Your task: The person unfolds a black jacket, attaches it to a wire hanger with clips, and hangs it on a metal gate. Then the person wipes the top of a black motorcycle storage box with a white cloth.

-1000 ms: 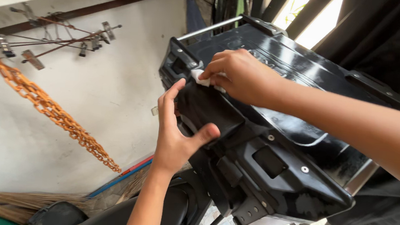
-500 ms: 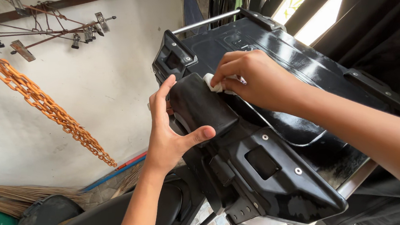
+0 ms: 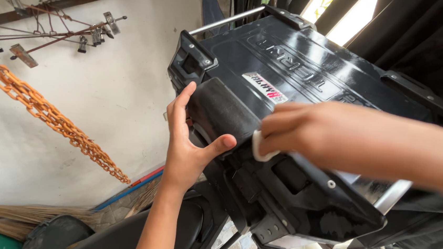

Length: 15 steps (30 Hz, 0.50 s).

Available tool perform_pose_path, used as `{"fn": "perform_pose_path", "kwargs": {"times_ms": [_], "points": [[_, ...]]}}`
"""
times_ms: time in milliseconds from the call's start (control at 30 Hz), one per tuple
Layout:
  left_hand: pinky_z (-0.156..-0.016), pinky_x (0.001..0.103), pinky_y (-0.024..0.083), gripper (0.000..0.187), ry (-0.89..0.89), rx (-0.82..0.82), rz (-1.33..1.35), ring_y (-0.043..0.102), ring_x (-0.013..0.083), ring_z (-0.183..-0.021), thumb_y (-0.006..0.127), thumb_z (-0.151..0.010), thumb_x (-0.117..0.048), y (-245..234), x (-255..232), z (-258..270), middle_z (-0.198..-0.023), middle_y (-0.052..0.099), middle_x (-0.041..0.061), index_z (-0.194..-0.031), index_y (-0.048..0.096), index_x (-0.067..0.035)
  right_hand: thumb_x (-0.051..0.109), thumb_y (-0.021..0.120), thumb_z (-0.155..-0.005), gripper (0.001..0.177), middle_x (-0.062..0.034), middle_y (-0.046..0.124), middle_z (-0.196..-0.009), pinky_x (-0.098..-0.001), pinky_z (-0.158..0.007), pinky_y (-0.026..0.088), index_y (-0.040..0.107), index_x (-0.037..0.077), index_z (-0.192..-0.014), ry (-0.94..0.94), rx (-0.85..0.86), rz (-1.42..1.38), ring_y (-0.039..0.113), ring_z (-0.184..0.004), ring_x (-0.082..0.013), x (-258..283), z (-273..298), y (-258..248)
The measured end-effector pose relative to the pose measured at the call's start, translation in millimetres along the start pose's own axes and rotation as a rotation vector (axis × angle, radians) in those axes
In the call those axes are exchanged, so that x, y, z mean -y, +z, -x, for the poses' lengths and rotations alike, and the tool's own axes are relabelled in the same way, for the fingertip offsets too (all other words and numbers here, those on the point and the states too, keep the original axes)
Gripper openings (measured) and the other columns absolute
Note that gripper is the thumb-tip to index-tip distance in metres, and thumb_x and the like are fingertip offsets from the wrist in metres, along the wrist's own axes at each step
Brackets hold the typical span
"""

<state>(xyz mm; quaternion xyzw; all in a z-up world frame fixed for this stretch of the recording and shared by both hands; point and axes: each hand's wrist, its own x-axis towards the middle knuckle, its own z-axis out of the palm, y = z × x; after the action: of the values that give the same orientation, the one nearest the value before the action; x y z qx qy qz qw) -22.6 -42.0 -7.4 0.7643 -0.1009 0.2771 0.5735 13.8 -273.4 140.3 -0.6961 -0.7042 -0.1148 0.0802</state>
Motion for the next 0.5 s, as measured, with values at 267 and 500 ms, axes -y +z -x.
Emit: {"fn": "perform_pose_path", "kwargs": {"times_ms": [267, 500], "points": [[-0.112, 0.036, 0.039, 0.091, 0.0, -0.04, 0.02, 0.046, 0.0222, -0.137, 0.065, -0.094, -0.062, 1.1, 1.0, 1.0, -0.154, 0.043, 0.01, -0.162, 0.035, -0.008, 0.006, 0.068, -0.076, 0.018, -0.0106, 0.061, -0.102, -0.0423, -0.095, 0.053, 0.073, -0.006, -0.088, 0.206, 0.642, 0.427, 0.057, -0.103, -0.0307, 57.6, -27.9, 41.9], [-0.114, 0.036, 0.036, 0.083, 0.019, -0.086, 0.011, 0.041, 0.0229, -0.144, 0.061, -0.099, -0.057, 6.3, -0.4, 3.2, -0.158, 0.041, 0.011, -0.161, 0.038, -0.007, 0.007, 0.066, -0.088, 0.028, -0.0018, 0.071, -0.113, -0.0316, -0.098, 0.056, 0.076, 0.01, -0.113, 0.354, 0.24, -0.001, 0.065, -0.113, -0.0187, 15.6, 2.6, -11.0]]}}
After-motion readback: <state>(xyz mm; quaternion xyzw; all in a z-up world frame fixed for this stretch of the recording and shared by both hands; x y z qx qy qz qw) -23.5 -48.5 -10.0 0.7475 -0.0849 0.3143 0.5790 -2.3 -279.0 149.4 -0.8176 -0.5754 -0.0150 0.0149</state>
